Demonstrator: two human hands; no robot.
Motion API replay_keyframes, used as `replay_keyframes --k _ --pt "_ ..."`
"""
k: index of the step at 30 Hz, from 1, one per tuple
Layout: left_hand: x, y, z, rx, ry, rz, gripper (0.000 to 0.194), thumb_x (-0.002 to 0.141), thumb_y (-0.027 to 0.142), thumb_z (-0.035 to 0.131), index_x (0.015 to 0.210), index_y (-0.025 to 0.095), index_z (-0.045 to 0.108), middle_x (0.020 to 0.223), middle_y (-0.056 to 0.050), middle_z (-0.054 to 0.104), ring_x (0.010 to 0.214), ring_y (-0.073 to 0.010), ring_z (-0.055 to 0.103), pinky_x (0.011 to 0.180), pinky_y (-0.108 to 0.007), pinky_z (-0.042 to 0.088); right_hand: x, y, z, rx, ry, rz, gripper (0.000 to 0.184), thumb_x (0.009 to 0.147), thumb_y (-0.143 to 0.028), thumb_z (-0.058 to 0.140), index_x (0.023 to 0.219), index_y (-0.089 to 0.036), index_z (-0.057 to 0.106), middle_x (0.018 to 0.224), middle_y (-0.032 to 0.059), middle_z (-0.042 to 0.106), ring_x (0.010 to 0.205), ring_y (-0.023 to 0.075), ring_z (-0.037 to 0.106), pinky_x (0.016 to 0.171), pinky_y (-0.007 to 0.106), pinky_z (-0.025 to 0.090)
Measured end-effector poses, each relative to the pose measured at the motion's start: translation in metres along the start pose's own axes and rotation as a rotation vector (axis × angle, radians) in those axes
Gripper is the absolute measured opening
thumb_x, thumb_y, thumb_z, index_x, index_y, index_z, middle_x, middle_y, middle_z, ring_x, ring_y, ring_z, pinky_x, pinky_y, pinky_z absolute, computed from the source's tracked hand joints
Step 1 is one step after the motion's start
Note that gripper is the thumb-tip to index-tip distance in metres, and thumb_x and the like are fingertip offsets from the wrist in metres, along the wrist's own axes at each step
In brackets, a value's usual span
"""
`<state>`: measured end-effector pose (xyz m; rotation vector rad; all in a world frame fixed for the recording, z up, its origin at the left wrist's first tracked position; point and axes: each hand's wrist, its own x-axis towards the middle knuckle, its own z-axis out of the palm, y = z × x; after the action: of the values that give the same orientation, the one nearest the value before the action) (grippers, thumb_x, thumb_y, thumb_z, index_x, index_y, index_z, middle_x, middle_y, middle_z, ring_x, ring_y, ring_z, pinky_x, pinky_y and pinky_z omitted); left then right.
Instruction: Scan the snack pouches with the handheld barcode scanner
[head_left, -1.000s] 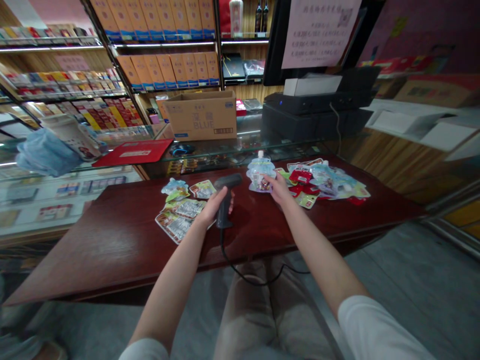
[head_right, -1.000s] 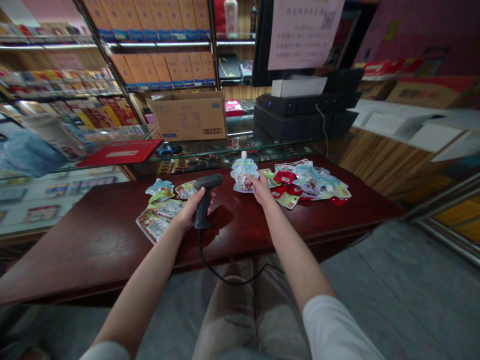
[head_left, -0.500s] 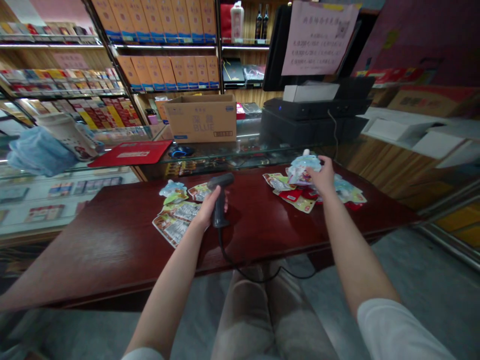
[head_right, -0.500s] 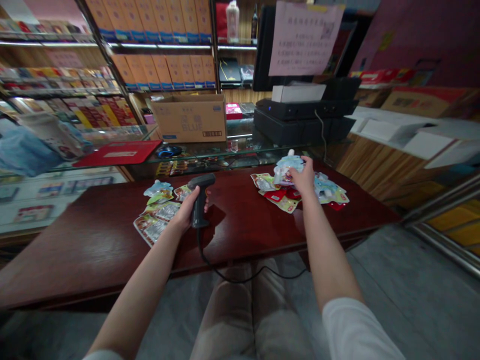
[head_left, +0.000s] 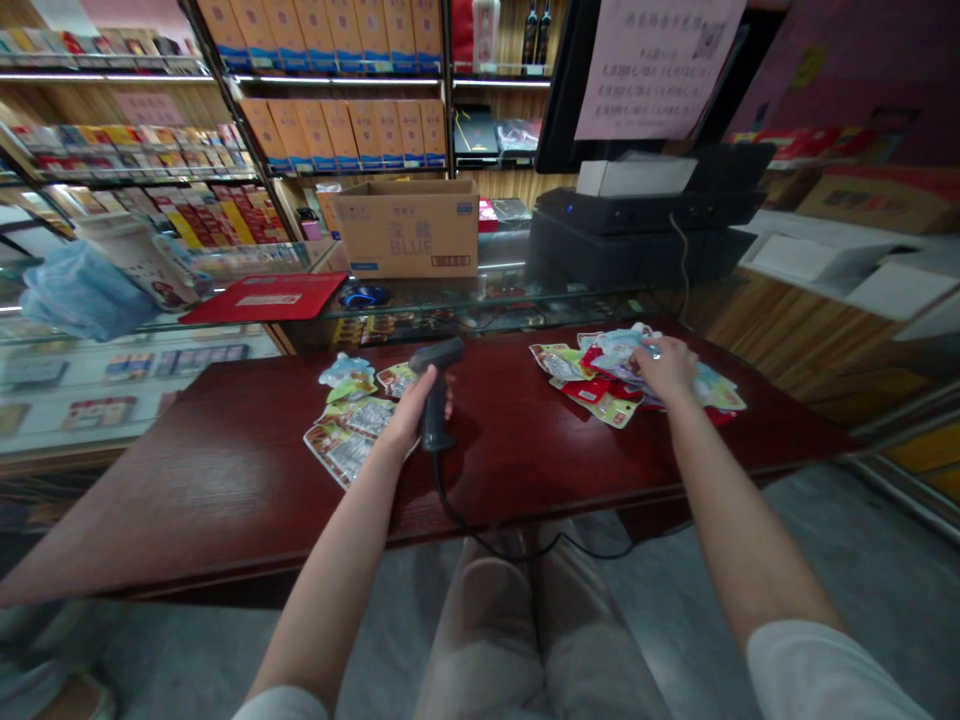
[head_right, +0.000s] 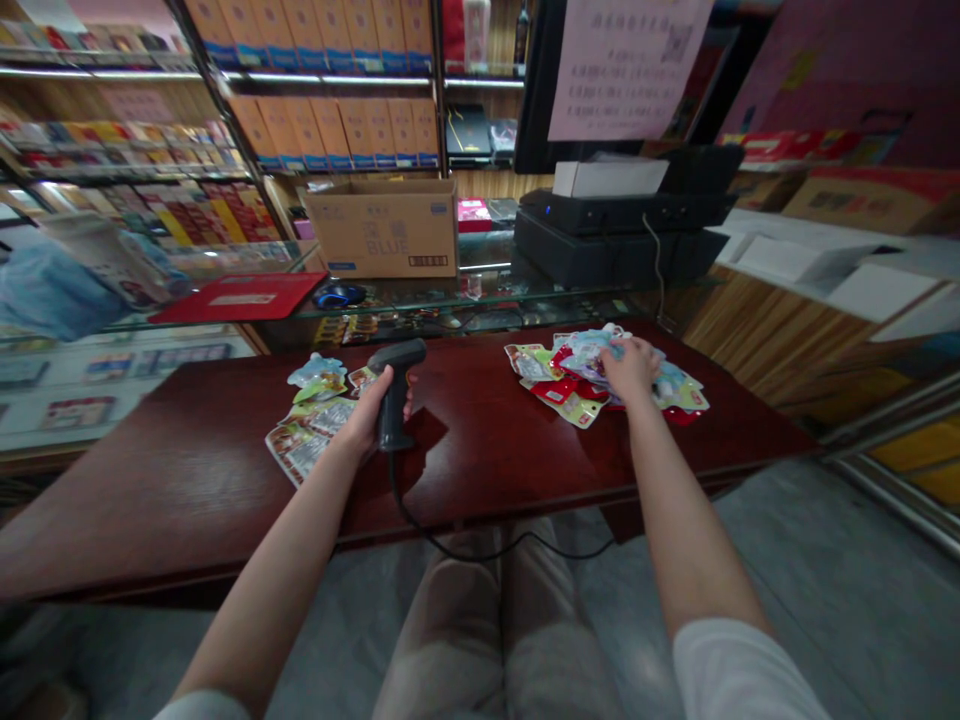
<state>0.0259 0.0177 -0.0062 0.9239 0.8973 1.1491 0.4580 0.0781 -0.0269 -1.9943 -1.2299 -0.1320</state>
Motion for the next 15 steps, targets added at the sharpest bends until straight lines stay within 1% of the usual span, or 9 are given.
replay_keyframes --k 3,7,10,12,15 --pt "-0.002 0.007 -0.004 -0.011 0.028 0.038 0.058 0.074 0.068 0.069 0.094 0.013 0.065 0.066 0.001 0.059 0.047 -0.0080 0.054 0.044 -0.021 0.044 -0.010 -0.006 -0.004 0.009 0.079 0.012 0.039 0.081 -0.037 0.056 0.114 -0.017 0.067 0.131 0.0184 0.057 0.122 0.0393 0.046 0.101 0.062 0.035" --pt "-0.005 0.016 -0.012 0.018 0.160 0.126 0.056 0.075 0.068 0.068 0.089 0.014 0.064 0.064 0.001 0.059 0.049 -0.0086 0.054 0.047 -0.021 0.045 -0.026 -0.013 -0.005 0.049 0.176 -0.033 0.038 0.083 -0.036 0.052 0.115 -0.018 0.064 0.129 0.0190 0.059 0.124 0.0409 0.045 0.102 0.064 0.032" --pt "-0.005 0.021 -0.020 0.053 0.257 0.158 0.055 0.072 0.069 0.069 0.082 0.015 0.063 0.064 0.000 0.061 0.052 -0.0097 0.056 0.050 -0.021 0.047 -0.037 -0.021 -0.005 0.067 0.240 -0.122 0.037 0.083 -0.033 0.050 0.114 -0.018 0.062 0.129 0.0190 0.059 0.125 0.0402 0.045 0.103 0.063 0.031" --pt "-0.003 0.022 -0.025 0.104 0.312 0.168 0.053 0.070 0.067 0.071 0.078 0.015 0.064 0.063 -0.001 0.061 0.052 -0.0102 0.056 0.049 -0.021 0.046 -0.045 -0.028 -0.006 0.077 0.256 -0.197 0.036 0.082 -0.031 0.050 0.115 -0.018 0.061 0.130 0.0189 0.058 0.125 0.0390 0.046 0.104 0.061 0.031" --pt "-0.001 0.022 -0.029 0.186 0.350 0.188 0.048 0.069 0.062 0.074 0.077 0.015 0.066 0.064 -0.001 0.063 0.052 -0.0105 0.054 0.048 -0.022 0.044 -0.061 -0.048 -0.003 0.168 0.223 -0.310 0.034 0.083 -0.029 0.048 0.113 -0.018 0.059 0.123 0.0181 0.060 0.120 0.0356 0.052 0.103 0.057 0.036"
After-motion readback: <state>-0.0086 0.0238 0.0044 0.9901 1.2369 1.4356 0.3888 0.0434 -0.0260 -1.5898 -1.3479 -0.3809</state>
